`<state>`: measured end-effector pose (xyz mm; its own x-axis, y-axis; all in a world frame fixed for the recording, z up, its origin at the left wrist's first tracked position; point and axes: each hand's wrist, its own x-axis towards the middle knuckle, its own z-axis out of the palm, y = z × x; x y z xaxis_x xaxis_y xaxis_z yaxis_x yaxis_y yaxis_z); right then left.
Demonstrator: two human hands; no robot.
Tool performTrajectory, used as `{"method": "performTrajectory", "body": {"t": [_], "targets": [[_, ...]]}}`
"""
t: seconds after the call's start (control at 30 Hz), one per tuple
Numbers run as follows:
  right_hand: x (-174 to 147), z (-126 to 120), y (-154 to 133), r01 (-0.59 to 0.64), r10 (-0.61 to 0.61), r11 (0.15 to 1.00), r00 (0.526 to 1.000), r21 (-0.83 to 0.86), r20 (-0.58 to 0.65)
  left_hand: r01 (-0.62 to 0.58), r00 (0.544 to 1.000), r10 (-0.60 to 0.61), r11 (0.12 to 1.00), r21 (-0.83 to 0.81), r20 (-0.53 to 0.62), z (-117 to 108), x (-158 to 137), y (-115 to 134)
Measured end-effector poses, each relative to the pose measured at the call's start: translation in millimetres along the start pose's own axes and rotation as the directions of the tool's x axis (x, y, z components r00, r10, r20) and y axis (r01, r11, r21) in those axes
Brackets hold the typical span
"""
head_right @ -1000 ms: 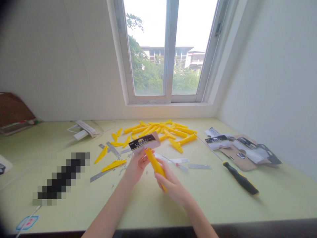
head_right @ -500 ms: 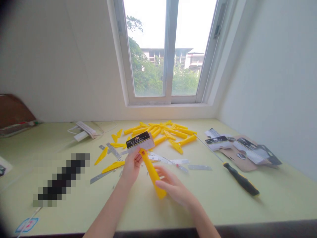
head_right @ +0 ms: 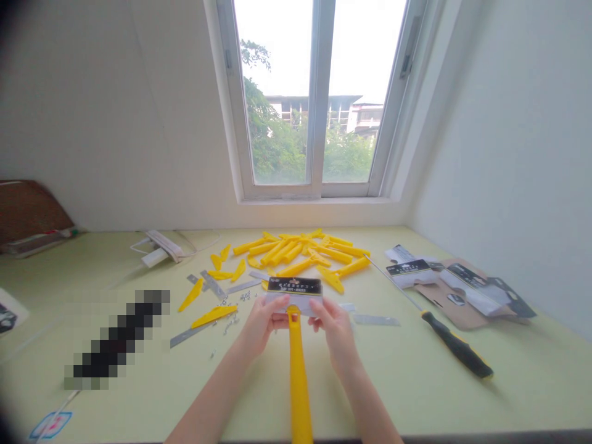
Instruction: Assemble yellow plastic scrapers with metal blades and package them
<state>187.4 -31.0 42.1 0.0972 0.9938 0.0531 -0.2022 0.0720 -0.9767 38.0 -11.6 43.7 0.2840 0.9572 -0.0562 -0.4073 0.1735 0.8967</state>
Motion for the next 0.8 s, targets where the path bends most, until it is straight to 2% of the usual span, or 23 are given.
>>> {"method": "performTrajectory", "body": {"t": [0.1, 0.23, 0.3, 0.4, 0.47, 0.53, 0.6, 0.67, 0.8], "targets": [[2.9, -9.7, 4.6, -0.042, 0.043, 0.999, 0.999, 0.027, -0.030, 0.054, 0.998, -0.053, 0.998, 0.034, -0.015, 0.7, -0.4, 3.7], [5.9, -17.7, 10.0, -0.076, 0.077, 0.997, 0.996, 0.019, -0.037, 0.021, 0.996, -0.012, 0.995, 0.095, -0.089, 1.0, 0.2, 5.4], [3.1, -15.8, 9.1, -0.115, 0.116, 0.993, 0.993, 0.013, -0.009, -0.020, 0.994, 0.030, 0.995, 0.095, -0.102, -0.2, 1.1, 4.7], [-5.9, -8.5, 4.4, -0.198, 0.198, 0.980, 0.976, -0.012, 0.093, -0.055, 0.977, 0.071, 0.995, 0.084, -0.201, -3.6, 3.5, 2.8], [-11.9, -4.7, 1.4, -0.230, 0.243, 0.970, 0.941, -0.085, 0.235, -0.072, 0.960, 0.090, 0.994, 0.077, -0.263, -6.8, 5.6, 0.9], [-15.7, -4.6, -0.7, -0.239, 0.286, 0.956, 0.882, -0.168, 0.374, -0.080, 0.949, 0.100, 0.994, 0.079, -0.299, -10.5, 7.5, -0.9], [-17.5, -10.0, -1.9, -0.259, 0.328, 0.943, 0.834, -0.209, 0.445, -0.066, 0.950, 0.089, 0.994, 0.084, -0.300, -14.5, 8.6, -1.7], [-18.9, -21.0, -2.9, -0.299, 0.369, 0.929, 0.806, -0.219, 0.463, -0.025, 0.966, 0.048, 0.995, 0.094, -0.253, -18.8, 7.9, -0.4], [-23.3, -53.5, -4.2, -0.342, 0.455, 0.889, 0.728, -0.305, 0.513, 0.124, 0.992, -0.118, 0.978, 0.165, -0.049, -24.9, 0.4, 8.9]]}}
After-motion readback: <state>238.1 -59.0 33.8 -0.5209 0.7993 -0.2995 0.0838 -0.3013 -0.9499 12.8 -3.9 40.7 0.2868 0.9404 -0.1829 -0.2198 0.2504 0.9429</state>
